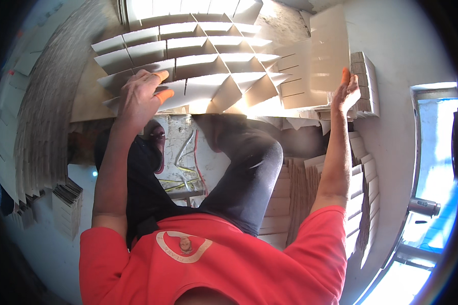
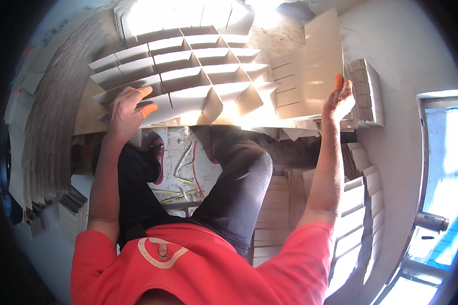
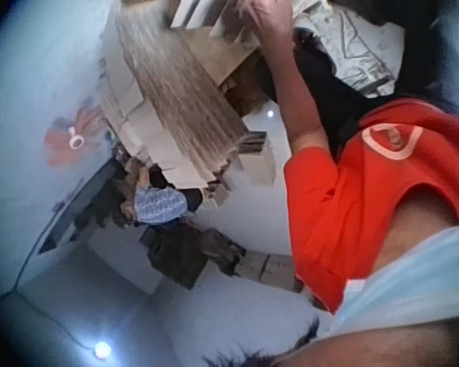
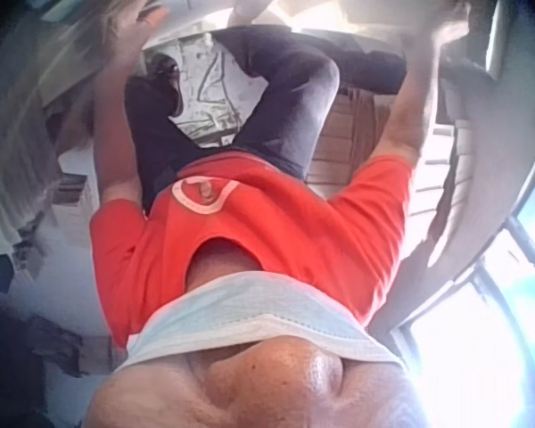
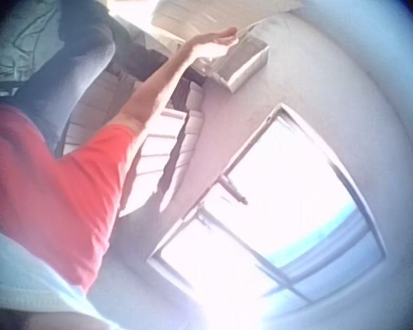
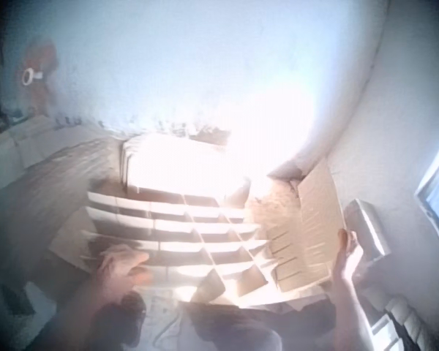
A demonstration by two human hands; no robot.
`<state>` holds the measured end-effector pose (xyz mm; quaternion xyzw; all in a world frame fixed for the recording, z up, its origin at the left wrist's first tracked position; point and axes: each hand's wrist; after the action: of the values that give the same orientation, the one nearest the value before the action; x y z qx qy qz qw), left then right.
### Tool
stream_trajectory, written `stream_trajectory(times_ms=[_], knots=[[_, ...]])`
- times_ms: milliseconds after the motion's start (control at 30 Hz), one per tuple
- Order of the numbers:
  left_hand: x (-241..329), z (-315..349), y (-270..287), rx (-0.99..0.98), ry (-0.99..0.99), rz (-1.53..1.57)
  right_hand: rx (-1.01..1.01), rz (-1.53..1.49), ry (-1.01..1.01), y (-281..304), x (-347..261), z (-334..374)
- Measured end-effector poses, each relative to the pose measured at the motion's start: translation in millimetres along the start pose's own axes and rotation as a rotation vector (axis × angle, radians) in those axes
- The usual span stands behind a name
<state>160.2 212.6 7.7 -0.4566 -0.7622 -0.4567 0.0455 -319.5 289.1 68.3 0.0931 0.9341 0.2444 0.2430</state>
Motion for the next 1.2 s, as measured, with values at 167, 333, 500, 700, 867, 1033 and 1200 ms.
stream_trajectory(times_ms=[167, 333, 500, 700, 867, 1033, 1200], knots=[[-13.9, 10.3, 11.8, -0.053, 0.074, -0.063, -0.233, -0.521, -0.12, 15.4, -134.1, 6.0], [-7.2, 6.6, 13.0, -0.082, 0.041, -0.02, -0.559, -0.766, 0.036, 29.3, -211.9, 31.1], [-16.9, 9.9, 8.9, -0.108, 0.029, -0.068, -0.726, -0.777, 0.092, 14.9, -238.9, 51.8], [-21.8, 10.3, 3.5, -0.072, -0.022, -0.054, -0.781, -0.678, 0.071, 1.6, -248.8, 70.9], [-26.4, 10.0, 0.3, -0.07, -0.029, -0.082, -0.812, -0.669, 0.062, 2.4, -257.6, 69.2], [-29.3, 10.1, -2.9, -0.078, -0.025, -0.057, -0.842, -0.641, 0.102, 3.0, -262.0, 74.8], [-29.7, 8.4, -3.7, -0.074, -0.025, -0.024, -0.886, -0.612, 0.202, -10.2, -258.9, 85.2]])
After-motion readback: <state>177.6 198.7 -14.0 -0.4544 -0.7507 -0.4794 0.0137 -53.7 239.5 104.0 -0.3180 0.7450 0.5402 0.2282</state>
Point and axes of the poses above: each hand's wrist, its own z-axis away from the middle knuckle, its own y-axis out of the back of the hand, x = y × z, and after that the axes turned 8 degrees about x, right-handed
